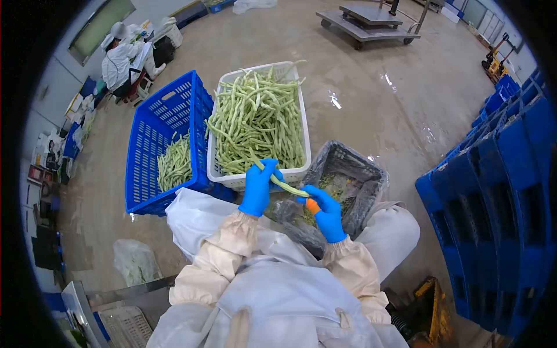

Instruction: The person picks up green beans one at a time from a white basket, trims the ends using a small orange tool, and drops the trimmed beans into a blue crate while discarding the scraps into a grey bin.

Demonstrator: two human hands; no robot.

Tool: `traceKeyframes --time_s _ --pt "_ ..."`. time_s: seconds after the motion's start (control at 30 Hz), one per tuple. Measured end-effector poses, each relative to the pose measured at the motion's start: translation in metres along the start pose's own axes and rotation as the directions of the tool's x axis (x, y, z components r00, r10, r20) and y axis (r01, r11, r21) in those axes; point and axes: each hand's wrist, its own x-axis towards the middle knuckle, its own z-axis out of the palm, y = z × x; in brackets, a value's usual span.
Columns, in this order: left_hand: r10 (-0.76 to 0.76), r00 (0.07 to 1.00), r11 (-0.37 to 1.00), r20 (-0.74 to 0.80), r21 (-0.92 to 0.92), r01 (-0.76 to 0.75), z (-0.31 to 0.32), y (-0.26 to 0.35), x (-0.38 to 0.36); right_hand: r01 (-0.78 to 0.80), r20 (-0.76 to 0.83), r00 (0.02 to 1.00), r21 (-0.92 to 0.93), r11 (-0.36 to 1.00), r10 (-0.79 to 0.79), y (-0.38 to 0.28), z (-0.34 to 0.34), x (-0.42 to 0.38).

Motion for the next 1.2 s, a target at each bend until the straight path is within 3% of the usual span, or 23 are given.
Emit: traceKeyframes --time_s 0.1,0.17,0.3,0.37,0.47,0.5,0.57,0.6,0.67,0.73,0.77,0.8,0.83,0.87,0.93,0.97,1.03,1.1,1.13,1.17,1.2 --pt "-0.004 1.0 1.0 0.022 0.001 0.004 -0.007 -0.002 0.005 -0.015 0.029 0.999 -0.122 0.992 0.019 0.008 -0.004 0.001" --pt "-0.011 0.999 1.0 0.046 0.005 0.01 -0.01 -0.001 0.006 -0.099 0.129 0.982 -0.271 0.958 0.138 0.007 -0.006 0.002" --pt "-0.01 0.999 1.0 0.032 0.019 0.01 -0.012 0.001 0.008 -0.068 0.161 0.98 -0.283 0.957 0.117 0.003 -0.001 -0.002" --pt "0.007 1.0 0.999 0.02 0.034 -0.008 -0.01 0.002 0.01 0.063 0.212 0.976 -0.468 0.881 0.043 0.003 0.002 -0.003" --pt "0.01 1.0 0.998 0.003 0.058 -0.01 -0.006 -0.003 0.015 0.132 0.151 0.987 -0.585 0.8 -0.052 0.014 0.001 -0.004" --pt "0.075 0.996 0.994 -0.044 0.089 -0.071 -0.003 -0.008 0.018 0.131 0.151 0.987 -0.584 0.801 -0.052 0.016 0.001 -0.005" --pt "0.142 0.986 0.984 -0.091 0.121 -0.13 0.005 -0.013 0.02 0.288 0.197 0.956 -0.763 0.579 -0.217 0.001 0.012 -0.008" --pt "0.122 0.989 0.978 -0.078 0.178 -0.106 0.008 -0.016 0.021 0.29 0.2 0.956 -0.762 0.579 -0.215 0.002 0.017 -0.01" --pt "0.102 0.993 0.969 -0.066 0.231 -0.084 0.013 -0.026 0.023 0.387 0.358 0.919 -0.747 0.541 -0.164 0.005 0.025 -0.015" --pt "-0.014 0.988 0.942 0.152 0.335 -0.038 0.017 -0.042 0.026 0.435 0.415 0.895 -0.723 0.537 -0.166 0.018 0.015 -0.01" --pt "-0.071 0.952 0.929 0.298 0.368 -0.045 0.018 -0.034 0.02 0.272 0.161 0.962 -0.629 0.729 -0.22 0.028 0.003 -0.003" --pt "-0.074 0.951 0.928 0.299 0.369 -0.044 0.014 -0.031 0.017 0.132 -0.109 0.973 -0.454 0.881 -0.202 0.036 -0.013 0.001" --pt "-0.127 0.924 0.91 0.361 0.413 -0.036 0.008 -0.028 0.015 0.148 -0.296 0.917 -0.367 0.918 -0.266 0.018 -0.028 0.004" --pt "-0.182 0.89 0.889 0.418 0.457 -0.033 0.001 -0.024 0.012 0.183 -0.478 0.825 -0.28 0.943 -0.302 -0.003 -0.048 0.009" --pt "-0.279 0.845 0.875 0.456 0.482 0.029 -0.013 -0.012 0.006 0.151 -0.872 0.486 0.007 0.989 -0.068 -0.008 -0.086 0.013" --pt "-0.326 0.824 0.852 0.464 0.522 0.043 -0.024 -0.019 0.005 0.151 -0.873 0.484 0.01 0.988 -0.065 -0.002 -0.086 0.012" --pt "-0.37 0.803 0.826 0.468 0.56 0.055 -0.037 -0.025 0.007 -0.119 -0.675 0.715 -0.375 0.919 -0.182 0.006 -0.084 0.009" --pt "-0.411 0.803 0.66 0.432 0.748 -0.065 -0.041 -0.026 0.007 0.14 -0.195 0.869 -0.785 0.604 -0.454 -0.006 -0.038 0.011" --pt "-0.412 0.802 0.661 0.433 0.748 -0.065 -0.043 -0.03 0.007 0.221 -0.056 0.892 -0.811 0.542 -0.448 -0.01 -0.018 0.011" --pt "-0.258 0.797 0.618 0.546 0.727 -0.299 -0.044 -0.034 0.007 0.308 0.086 0.898 -0.822 0.479 -0.431 -0.013 -0.007 0.012" --pt "-0.109 0.747 0.532 0.656 0.674 -0.513 -0.047 -0.037 0.007 0.311 0.088 0.898 -0.822 0.478 -0.432 -0.011 -0.007 0.013"
